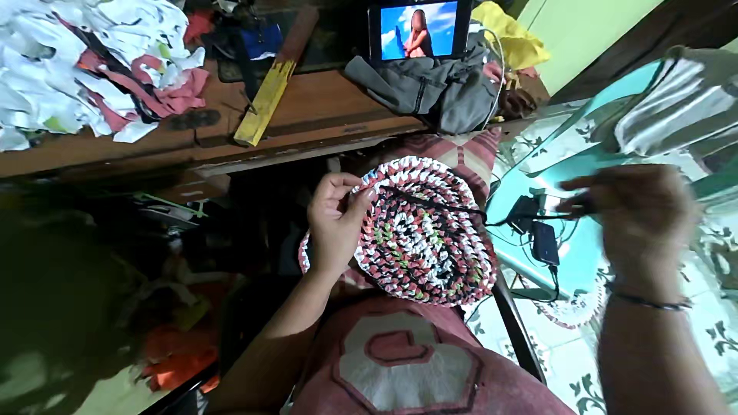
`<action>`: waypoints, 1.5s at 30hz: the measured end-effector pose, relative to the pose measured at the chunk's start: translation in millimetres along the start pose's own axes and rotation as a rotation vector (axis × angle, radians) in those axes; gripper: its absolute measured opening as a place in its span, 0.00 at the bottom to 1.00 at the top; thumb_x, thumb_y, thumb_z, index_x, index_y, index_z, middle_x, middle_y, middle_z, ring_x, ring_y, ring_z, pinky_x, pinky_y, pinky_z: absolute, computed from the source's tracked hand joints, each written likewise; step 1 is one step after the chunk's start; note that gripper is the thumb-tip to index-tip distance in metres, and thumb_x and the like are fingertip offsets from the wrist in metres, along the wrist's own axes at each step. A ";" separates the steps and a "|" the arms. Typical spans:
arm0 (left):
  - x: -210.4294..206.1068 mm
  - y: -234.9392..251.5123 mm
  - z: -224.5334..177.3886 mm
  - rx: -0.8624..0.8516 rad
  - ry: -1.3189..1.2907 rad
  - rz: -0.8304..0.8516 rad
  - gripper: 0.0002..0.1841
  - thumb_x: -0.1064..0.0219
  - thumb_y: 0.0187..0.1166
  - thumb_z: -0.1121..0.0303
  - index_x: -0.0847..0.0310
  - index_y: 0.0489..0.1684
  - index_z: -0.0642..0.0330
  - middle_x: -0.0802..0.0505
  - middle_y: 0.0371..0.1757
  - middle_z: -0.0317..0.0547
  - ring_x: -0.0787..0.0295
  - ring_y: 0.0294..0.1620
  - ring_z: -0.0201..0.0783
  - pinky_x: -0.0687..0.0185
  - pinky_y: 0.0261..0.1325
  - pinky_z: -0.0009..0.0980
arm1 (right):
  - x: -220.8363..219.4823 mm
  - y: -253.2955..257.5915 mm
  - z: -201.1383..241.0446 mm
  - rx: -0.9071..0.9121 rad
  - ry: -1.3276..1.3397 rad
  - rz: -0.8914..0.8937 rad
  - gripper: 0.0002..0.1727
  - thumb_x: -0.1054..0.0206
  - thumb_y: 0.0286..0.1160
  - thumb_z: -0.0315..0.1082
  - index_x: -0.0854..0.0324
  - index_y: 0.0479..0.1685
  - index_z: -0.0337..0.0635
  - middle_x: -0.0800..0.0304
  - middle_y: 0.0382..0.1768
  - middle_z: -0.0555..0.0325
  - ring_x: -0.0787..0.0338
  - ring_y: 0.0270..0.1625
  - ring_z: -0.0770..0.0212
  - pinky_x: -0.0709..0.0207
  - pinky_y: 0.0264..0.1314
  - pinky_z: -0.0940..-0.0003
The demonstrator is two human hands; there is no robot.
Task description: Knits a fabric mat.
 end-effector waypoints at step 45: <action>-14.1 0.6 -6.0 0.035 -0.065 -0.004 0.11 0.25 0.72 0.79 0.10 0.51 0.62 0.06 0.48 0.42 0.09 0.43 0.32 0.10 0.44 0.28 | -152.5 34.0 58.7 0.676 -0.347 0.154 0.10 0.35 0.78 0.27 0.09 0.47 0.34 0.10 0.29 0.52 0.13 0.26 0.58 0.23 0.24 0.65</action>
Point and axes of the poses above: each hand's wrist, its own y-axis towards the middle knuckle, its own x-axis out of the back of the hand, z = x × y, the point moved 1 cm from there along y, towards the middle knuckle
